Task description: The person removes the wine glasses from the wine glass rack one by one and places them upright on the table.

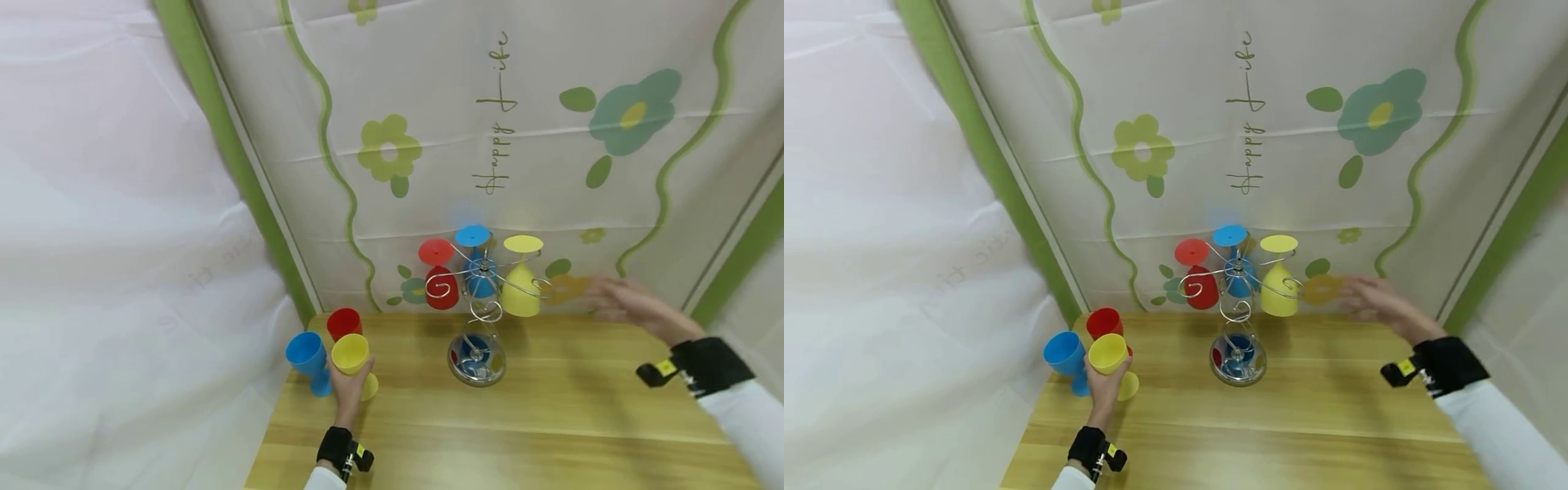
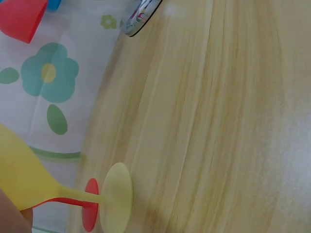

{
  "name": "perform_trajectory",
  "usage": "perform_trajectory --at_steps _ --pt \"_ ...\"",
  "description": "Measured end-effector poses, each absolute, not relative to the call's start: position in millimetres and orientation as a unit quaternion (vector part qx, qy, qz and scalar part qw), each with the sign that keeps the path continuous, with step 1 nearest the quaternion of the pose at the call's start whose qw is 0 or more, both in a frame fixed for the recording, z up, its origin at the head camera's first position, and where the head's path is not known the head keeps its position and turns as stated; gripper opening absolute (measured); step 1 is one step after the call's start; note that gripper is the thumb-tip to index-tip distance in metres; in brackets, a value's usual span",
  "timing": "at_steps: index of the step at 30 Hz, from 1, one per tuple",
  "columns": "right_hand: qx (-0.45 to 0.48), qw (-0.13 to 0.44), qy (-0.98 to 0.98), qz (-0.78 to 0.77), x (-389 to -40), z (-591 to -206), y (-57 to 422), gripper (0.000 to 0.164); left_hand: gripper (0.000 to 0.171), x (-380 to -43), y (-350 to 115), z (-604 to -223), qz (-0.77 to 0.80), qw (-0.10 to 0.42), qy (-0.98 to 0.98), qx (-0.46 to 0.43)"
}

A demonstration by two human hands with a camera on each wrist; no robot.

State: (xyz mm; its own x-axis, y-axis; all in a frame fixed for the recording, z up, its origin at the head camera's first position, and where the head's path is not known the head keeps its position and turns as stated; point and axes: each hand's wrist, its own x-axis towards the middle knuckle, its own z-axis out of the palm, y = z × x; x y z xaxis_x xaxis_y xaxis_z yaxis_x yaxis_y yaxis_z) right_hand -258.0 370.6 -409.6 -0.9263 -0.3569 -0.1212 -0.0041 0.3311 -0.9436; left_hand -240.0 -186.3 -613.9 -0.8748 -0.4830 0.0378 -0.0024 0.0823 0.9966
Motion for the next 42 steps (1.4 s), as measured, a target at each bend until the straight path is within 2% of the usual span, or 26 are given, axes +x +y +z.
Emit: perform_trajectory --at_steps 2,7,15,20,24,27,37,42 --pt "-0.058 0.148 0.823 -0.546 -268 -374 367 0.075 0.105 -239 -185 -616 -0.654 0.185 -0.713 0.171" --pt "-0.047 0.096 0.880 -0.462 -287 -306 343 0.081 0.102 -241 -185 -617 -0.653 0.189 -0.713 0.172" --pt "-0.093 0.033 0.927 -0.361 -298 -260 281 0.080 0.095 -248 -186 -619 -0.647 0.203 -0.715 0.167" --pt "-0.152 -0.005 0.940 -0.305 -309 -262 229 0.065 0.090 -251 -189 -615 -0.647 0.218 -0.714 0.154" --pt "-0.222 -0.052 0.947 -0.226 -312 -283 191 0.047 0.092 -250 -190 -615 -0.645 0.208 -0.718 0.159" --pt "-0.250 -0.060 0.948 -0.186 -312 -299 172 0.039 0.094 -249 -192 -615 -0.643 0.201 -0.720 0.166" --pt "-0.254 -0.047 0.955 -0.143 -314 -314 162 0.020 0.093 -247 -190 -612 -0.642 0.203 -0.721 0.165" --pt "-0.255 -0.048 0.954 -0.150 -314 -310 161 0.021 0.094 -249 -192 -611 -0.644 0.201 -0.720 0.165"
